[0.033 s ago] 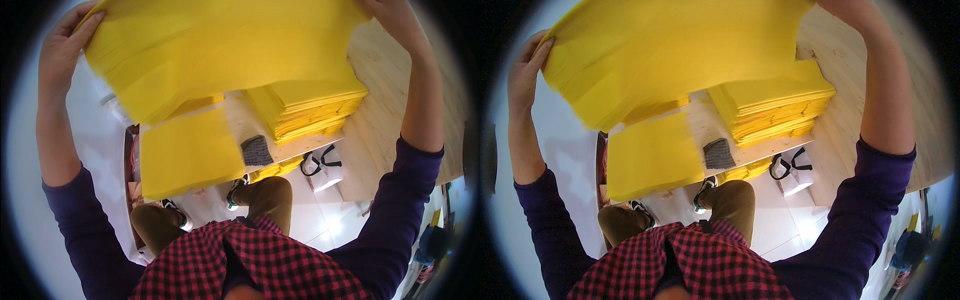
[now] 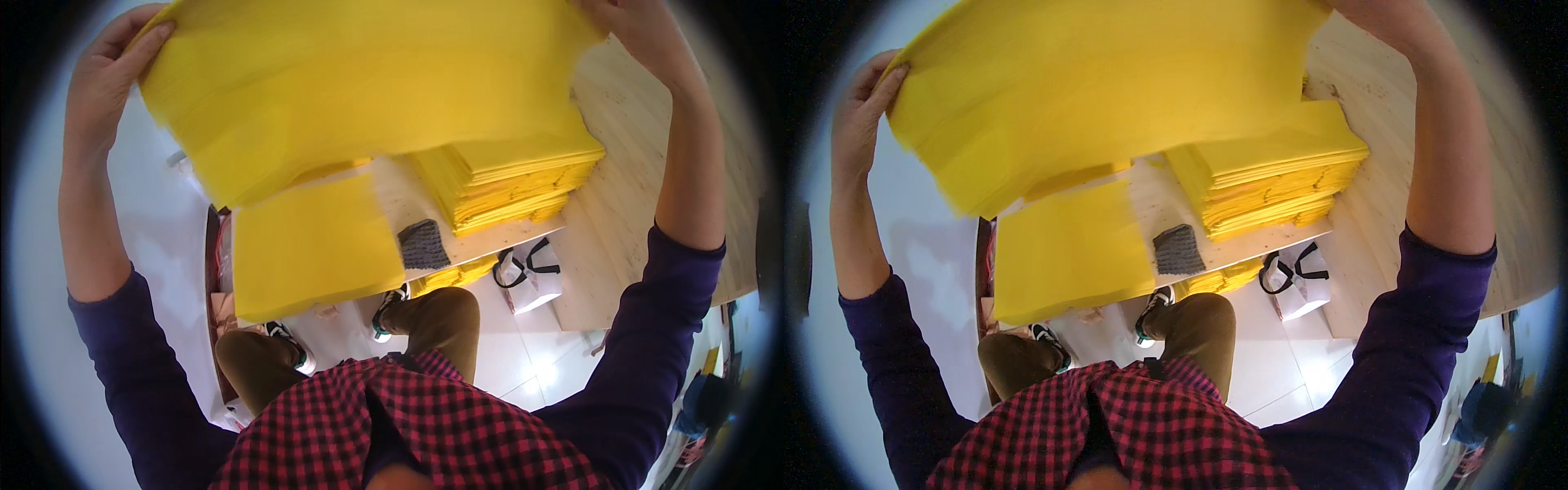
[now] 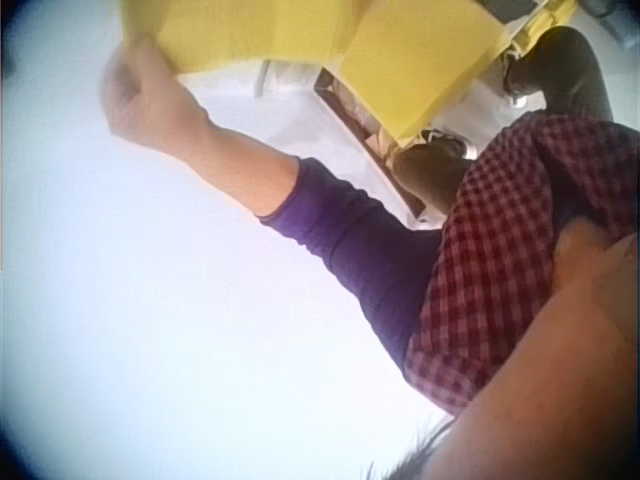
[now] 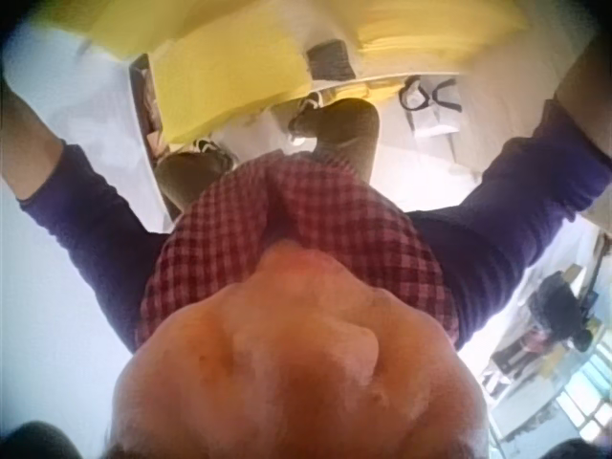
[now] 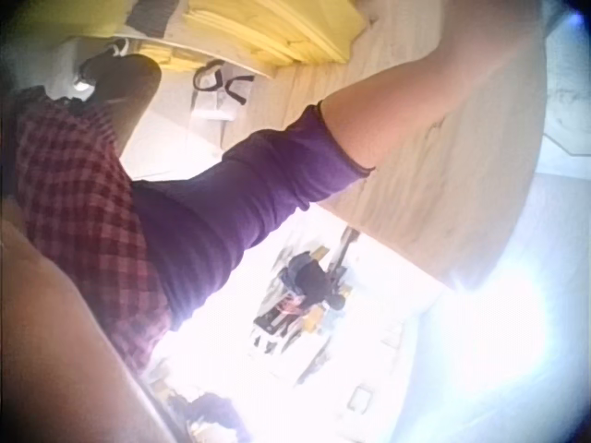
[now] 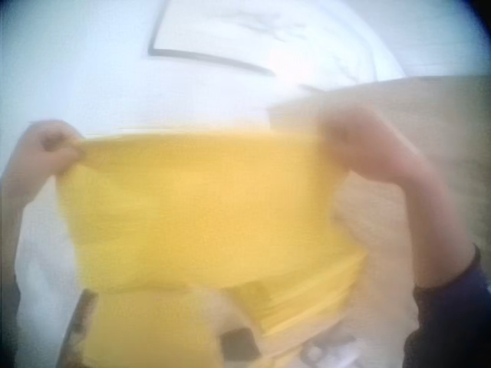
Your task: The person folds multiple yellow sheets of material on a table, aligning edges and pressing folds flat. The folded sheets are stacked on the table as the task proceeds.
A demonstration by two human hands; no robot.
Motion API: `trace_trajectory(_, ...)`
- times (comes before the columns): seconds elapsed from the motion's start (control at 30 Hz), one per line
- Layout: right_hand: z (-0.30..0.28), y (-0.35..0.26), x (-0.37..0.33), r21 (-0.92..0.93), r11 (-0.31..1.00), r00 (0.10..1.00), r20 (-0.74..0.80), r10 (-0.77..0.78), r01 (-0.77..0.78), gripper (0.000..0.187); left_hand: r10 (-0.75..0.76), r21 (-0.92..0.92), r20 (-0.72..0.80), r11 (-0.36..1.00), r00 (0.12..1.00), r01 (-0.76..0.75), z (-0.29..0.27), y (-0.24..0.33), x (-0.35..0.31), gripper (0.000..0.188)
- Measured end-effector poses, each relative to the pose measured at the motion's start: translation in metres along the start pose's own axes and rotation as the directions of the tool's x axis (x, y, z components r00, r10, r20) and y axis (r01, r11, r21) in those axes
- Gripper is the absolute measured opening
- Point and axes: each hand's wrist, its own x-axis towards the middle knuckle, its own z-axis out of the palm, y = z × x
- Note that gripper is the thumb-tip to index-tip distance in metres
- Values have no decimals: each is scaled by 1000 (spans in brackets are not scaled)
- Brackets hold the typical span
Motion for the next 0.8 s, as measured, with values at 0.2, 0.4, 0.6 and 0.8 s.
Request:
trace_trajectory(0.2, 85, -48, 25, 72, 980, 919, 342, -197, 184, 38, -130, -219, 365, 951, 922, 220, -1, -66, -55, 15)
trace_trajectory(0.4, 265, -76, 19, 396, 918, 809, 542, -226, -9, 11, -330, -211, 597, 815, 731, 540, 71, -147, -146, 17)
trace_trajectory(0.6, 400, -73, -6, 422, 906, 843, 498, -206, -27, 17, -426, -187, 709, 655, 562, 732, 121, -190, -220, 15)
trace_trajectory(0.8, 427, -69, -20, 412, 904, 815, 560, -148, -119, 18, -413, -149, 652, 753, 636, 641, 134, -196, -241, 19)
